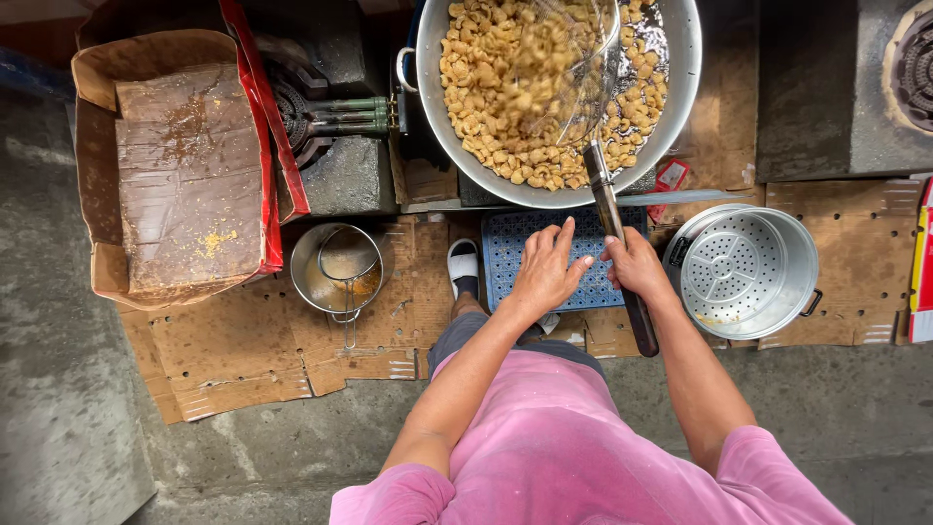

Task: The person uses a long-handled strainer to stir and lift fried snack pieces from a large wok of hot oil. They transfer the fried pieces into a perforated metal container and then pour them into cardboard boxes.

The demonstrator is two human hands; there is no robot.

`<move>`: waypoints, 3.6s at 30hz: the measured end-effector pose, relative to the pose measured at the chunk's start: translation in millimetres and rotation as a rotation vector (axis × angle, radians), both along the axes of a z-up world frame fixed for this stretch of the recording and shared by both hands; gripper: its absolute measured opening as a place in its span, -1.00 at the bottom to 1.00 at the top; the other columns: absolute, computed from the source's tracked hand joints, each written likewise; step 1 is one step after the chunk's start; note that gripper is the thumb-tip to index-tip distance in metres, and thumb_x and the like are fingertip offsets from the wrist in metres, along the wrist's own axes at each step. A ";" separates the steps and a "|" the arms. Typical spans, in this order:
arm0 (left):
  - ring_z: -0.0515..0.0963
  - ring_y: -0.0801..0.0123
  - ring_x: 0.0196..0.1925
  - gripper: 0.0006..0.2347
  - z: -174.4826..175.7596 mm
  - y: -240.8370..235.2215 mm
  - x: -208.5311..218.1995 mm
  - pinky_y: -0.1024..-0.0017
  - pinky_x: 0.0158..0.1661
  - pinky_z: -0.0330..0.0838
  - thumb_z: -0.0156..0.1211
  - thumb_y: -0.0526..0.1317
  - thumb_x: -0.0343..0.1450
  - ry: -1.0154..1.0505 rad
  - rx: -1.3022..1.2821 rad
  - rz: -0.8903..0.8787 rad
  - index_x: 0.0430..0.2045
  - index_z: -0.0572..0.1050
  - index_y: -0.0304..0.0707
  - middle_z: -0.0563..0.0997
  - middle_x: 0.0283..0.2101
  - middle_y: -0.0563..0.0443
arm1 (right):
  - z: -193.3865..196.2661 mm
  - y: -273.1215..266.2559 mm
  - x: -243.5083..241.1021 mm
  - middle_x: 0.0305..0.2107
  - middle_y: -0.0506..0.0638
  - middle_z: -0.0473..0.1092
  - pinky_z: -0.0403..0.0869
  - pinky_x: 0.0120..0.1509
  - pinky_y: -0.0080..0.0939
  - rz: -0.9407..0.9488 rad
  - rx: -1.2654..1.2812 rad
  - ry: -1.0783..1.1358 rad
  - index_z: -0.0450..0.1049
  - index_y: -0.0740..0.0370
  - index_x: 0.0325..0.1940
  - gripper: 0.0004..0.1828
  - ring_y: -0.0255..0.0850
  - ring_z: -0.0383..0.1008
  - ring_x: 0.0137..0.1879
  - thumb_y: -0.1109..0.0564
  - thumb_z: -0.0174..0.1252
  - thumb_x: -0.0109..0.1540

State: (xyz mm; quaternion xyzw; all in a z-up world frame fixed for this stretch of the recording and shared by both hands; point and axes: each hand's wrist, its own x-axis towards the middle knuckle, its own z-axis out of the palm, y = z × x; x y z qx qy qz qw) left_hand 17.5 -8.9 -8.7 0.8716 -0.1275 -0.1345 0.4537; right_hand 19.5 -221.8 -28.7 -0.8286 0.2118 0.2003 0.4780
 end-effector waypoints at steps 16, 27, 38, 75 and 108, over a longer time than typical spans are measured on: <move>0.25 -0.23 0.31 -0.44 -11.2 22.1 15.6 -0.06 0.27 0.17 0.15 -0.01 0.48 0.062 0.027 0.045 0.32 0.29 -0.42 0.37 0.24 -0.37 | 99.6 -77.2 151.6 -0.06 0.51 0.46 0.43 0.20 0.32 0.376 -0.821 0.244 0.31 0.26 0.30 -0.49 0.36 0.50 0.09 -0.17 -0.09 0.45; 0.29 -0.21 0.29 -0.47 -17.7 6.1 -17.1 -0.07 0.28 0.18 0.20 -0.02 0.44 0.032 0.120 0.079 0.27 0.37 -0.37 0.44 0.19 -0.36 | 74.1 -129.5 305.6 -0.09 0.45 0.47 0.49 -0.04 0.38 0.541 -1.149 0.022 0.37 0.33 0.24 -0.50 0.42 0.51 0.00 -0.07 0.07 0.36; 0.29 -0.18 0.27 -0.50 -26.5 12.3 -55.3 0.02 0.26 0.18 0.20 -0.02 0.44 0.081 0.080 0.174 0.22 0.43 -0.36 0.48 0.15 -0.29 | 75.3 -99.2 214.0 -0.10 0.43 0.52 0.48 0.10 0.28 0.667 -0.820 0.179 0.39 0.28 0.26 -0.55 0.32 0.55 0.03 -0.07 -0.06 0.43; 0.54 -0.16 0.07 -0.03 -127.5 -188.8 -61.4 0.17 0.09 0.44 0.30 -0.28 0.15 0.640 -0.486 -0.047 0.47 -0.19 -0.37 0.48 0.09 -0.53 | -79.4 -85.6 14.1 -0.04 0.67 0.36 0.36 0.21 0.35 0.075 -0.502 -0.503 0.05 0.47 0.39 -0.41 0.56 0.39 0.10 0.32 -0.05 0.28; 0.46 -0.45 0.10 -0.14 -55.3 77.9 -33.1 -0.10 0.04 0.36 0.04 -0.39 0.26 0.229 -0.142 0.073 0.48 -0.30 -0.29 0.27 0.42 -0.60 | -92.0 186.8 41.4 -0.45 0.15 0.40 0.47 -0.36 -0.01 -0.412 0.132 -0.088 0.20 0.39 0.10 -0.67 -0.08 0.46 -0.42 0.15 -0.04 0.32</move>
